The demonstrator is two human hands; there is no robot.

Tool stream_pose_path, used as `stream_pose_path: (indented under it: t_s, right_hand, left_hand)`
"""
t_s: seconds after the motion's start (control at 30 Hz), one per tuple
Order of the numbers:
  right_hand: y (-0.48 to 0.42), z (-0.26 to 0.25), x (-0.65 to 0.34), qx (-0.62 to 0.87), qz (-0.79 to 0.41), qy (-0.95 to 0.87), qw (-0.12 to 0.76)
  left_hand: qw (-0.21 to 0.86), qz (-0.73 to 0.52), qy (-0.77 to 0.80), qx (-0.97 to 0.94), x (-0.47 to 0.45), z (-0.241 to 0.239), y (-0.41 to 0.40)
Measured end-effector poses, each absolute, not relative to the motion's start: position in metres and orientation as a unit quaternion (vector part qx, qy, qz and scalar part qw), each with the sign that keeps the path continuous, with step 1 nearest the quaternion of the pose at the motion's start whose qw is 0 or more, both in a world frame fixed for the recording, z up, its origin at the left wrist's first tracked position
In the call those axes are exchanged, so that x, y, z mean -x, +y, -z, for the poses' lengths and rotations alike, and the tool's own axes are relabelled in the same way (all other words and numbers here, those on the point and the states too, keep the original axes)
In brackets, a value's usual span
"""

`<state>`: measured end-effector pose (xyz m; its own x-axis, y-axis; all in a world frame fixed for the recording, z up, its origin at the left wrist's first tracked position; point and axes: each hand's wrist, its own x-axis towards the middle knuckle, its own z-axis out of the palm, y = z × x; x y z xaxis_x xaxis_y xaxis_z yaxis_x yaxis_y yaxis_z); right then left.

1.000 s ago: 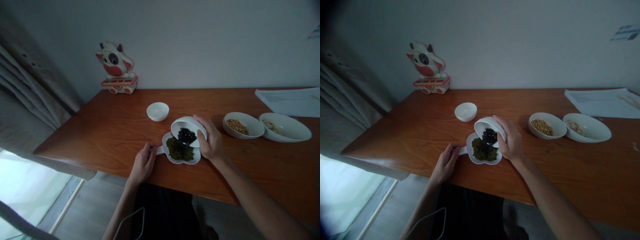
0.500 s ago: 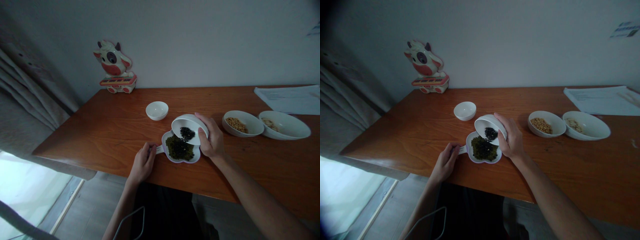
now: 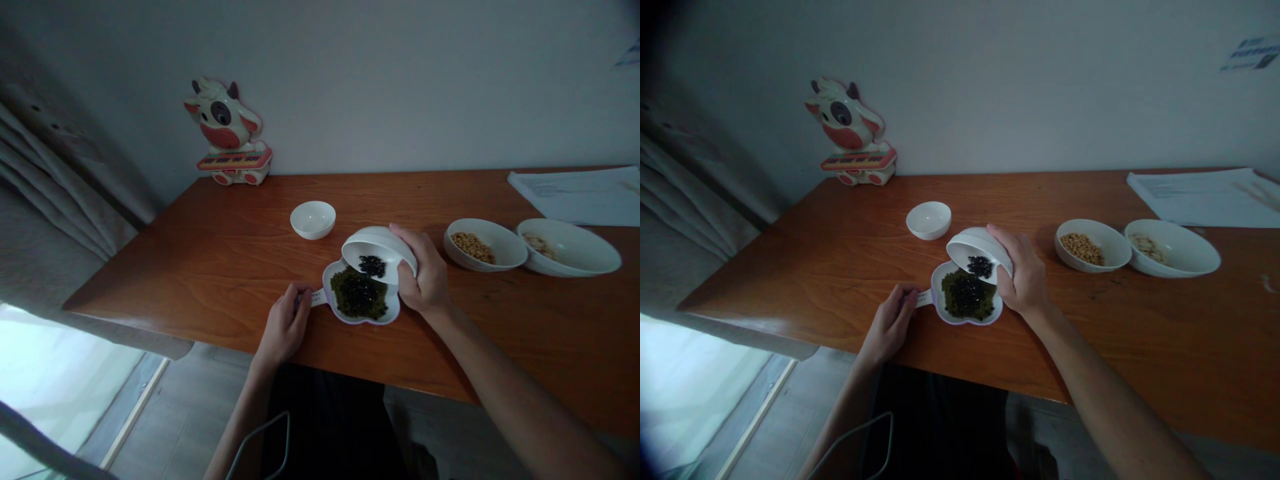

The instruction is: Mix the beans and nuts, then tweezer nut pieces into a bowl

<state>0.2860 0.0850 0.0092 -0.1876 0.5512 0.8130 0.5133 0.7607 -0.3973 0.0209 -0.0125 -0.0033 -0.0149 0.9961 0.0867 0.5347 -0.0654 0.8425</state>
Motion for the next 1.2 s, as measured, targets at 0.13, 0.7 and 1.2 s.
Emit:
stream_pose_path:
  t_s: [0.13, 0.7, 1.2]
  right_hand:
    - [0.085, -0.007, -0.288, 0.348, -0.024, -0.765, 0.541]
    - [0.100, 0.003, -0.279, 0.511, -0.306, -0.488, 0.638]
    - [0.121, -0.001, -0.289, 0.545, -0.527, -0.276, 0.591]
  left_hand:
    - [0.310, -0.369, 0.610, -0.629, -0.021, 0.003, -0.013]
    - [0.313, -0.365, 0.618, -0.622, -0.020, 0.004, -0.012]
    - [0.373, -0.372, 0.565, -0.635, -0.022, 0.000, -0.013]
